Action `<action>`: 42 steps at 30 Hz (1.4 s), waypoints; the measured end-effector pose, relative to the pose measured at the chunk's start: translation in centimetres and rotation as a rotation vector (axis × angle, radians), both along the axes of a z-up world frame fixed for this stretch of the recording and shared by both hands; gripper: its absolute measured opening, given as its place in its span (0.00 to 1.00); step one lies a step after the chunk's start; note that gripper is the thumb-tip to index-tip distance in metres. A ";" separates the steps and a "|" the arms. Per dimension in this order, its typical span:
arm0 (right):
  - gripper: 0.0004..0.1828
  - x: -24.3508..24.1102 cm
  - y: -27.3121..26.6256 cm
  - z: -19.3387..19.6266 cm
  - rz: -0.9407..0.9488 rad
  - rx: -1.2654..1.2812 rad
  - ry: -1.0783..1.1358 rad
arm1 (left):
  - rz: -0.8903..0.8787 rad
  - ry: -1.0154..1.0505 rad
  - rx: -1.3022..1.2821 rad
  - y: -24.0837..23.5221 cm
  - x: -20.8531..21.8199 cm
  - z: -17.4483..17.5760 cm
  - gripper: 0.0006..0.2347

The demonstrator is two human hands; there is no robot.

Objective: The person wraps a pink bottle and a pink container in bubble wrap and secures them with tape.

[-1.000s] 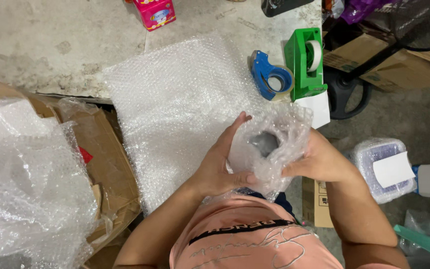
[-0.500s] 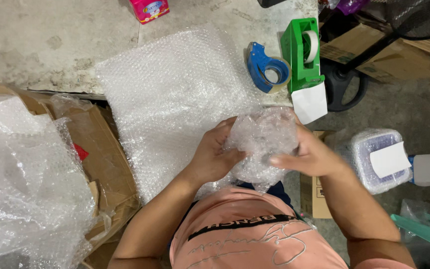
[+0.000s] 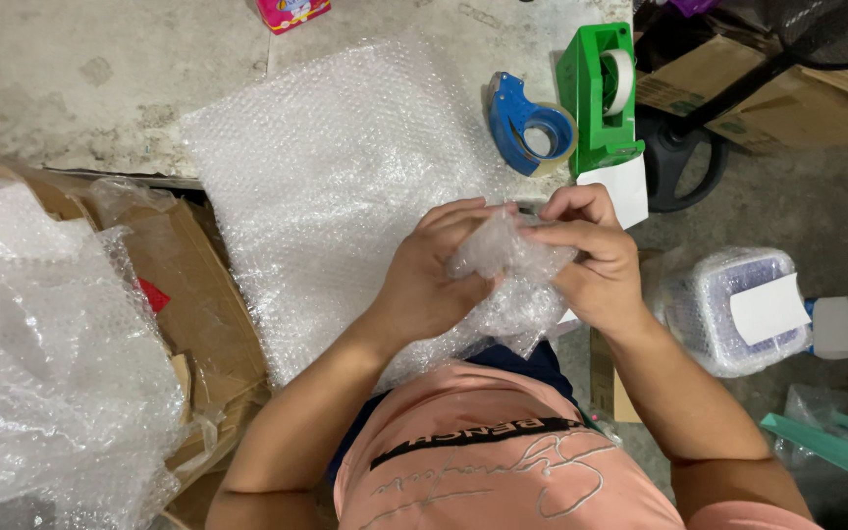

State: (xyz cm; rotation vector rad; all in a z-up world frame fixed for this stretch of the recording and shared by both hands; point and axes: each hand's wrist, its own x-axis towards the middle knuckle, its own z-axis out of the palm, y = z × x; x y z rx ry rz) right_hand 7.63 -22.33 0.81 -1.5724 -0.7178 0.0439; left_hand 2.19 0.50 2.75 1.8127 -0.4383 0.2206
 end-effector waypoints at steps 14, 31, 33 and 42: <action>0.08 2.2 -0.2 0.5 0.218 -0.003 -0.027 | 0.291 -0.430 0.292 -2.1 -1.8 -1.1 0.17; 0.40 9.5 2.8 -2.8 0.235 0.286 0.359 | 0.460 -0.487 0.421 -2.5 2.3 -2.7 0.31; 0.38 12.4 2.3 -4.2 0.380 0.782 0.834 | 0.472 -0.453 0.395 -2.4 3.0 -2.8 0.30; 0.56 17.1 2.9 -14.8 -0.357 -1.087 -0.286 | 0.413 -0.530 0.360 -3.0 1.3 -2.2 0.26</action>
